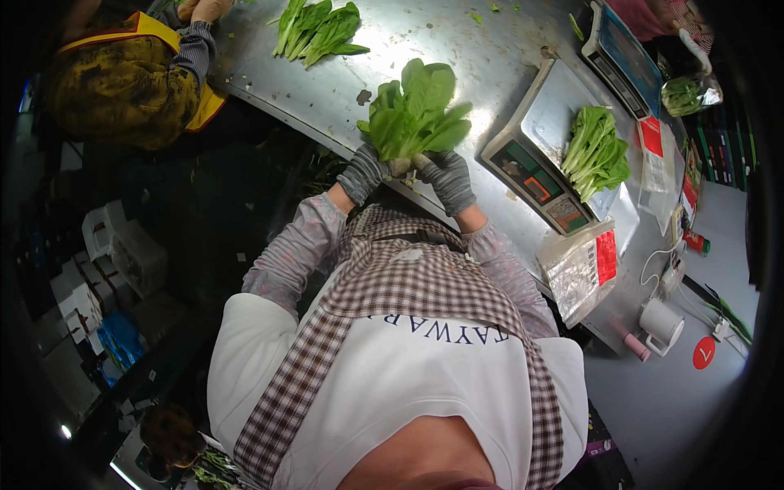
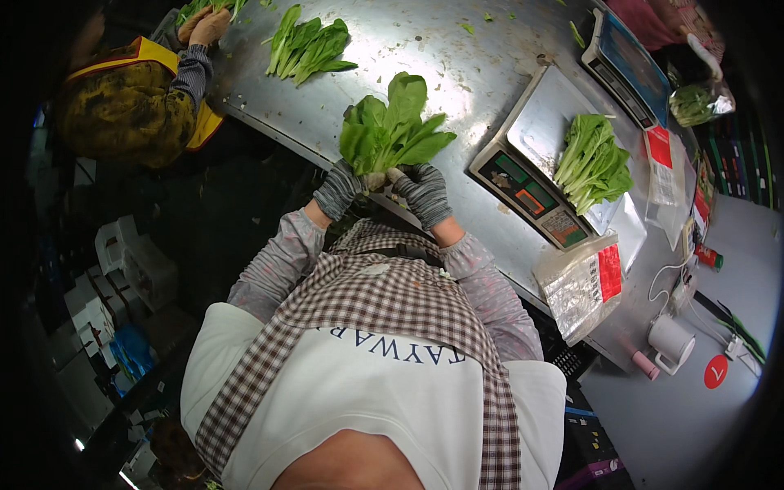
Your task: The person weighs bundles of leafy green vegetables on a scale, places them into plastic bags, and سپس stacks crates in an agricultural processing facility.
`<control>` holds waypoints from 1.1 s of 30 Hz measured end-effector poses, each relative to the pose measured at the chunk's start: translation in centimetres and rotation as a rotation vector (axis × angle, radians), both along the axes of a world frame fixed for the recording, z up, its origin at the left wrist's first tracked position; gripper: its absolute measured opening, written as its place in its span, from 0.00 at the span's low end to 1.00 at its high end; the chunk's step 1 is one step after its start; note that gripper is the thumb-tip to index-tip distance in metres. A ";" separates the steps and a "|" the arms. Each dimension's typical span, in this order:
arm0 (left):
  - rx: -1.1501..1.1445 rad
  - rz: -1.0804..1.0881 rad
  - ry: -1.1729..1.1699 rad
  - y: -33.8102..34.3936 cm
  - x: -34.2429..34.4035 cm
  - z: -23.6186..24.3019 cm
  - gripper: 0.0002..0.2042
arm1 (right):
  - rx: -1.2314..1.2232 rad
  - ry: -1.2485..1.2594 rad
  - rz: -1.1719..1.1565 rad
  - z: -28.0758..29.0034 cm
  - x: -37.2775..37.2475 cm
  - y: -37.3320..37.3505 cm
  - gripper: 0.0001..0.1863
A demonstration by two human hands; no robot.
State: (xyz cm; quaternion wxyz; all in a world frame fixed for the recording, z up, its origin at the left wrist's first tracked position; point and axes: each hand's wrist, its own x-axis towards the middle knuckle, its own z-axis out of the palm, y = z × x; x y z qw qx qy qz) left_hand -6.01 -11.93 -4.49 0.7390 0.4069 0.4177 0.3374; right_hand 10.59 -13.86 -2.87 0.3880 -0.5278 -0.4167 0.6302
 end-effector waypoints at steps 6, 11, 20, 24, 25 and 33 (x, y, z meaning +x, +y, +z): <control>-0.102 0.382 -0.148 -1.5 0.0 -1.0 0.10 | -0.052 0.141 -0.148 -1.3 -1.1 -0.6 0.09; 0.116 0.203 0.079 -0.9 0.0 -0.8 0.13 | -0.019 0.120 -0.152 -0.9 -1.2 -0.7 0.08; -0.191 0.329 -0.480 1.5 -1.6 -3.0 0.13 | -0.124 0.256 -0.240 -0.6 -2.0 -1.0 0.08; -0.234 0.694 -0.409 2.1 -3.7 2.1 0.12 | -0.048 0.226 -0.197 -3.5 -1.6 -0.9 0.10; -0.199 0.666 -0.448 2.3 -4.5 2.6 0.12 | 0.056 0.024 -0.057 -4.2 -1.9 -1.1 0.11; -0.015 0.280 -0.262 1.6 -3.5 -0.3 0.13 | 0.106 0.017 0.018 0.7 -2.0 2.5 0.13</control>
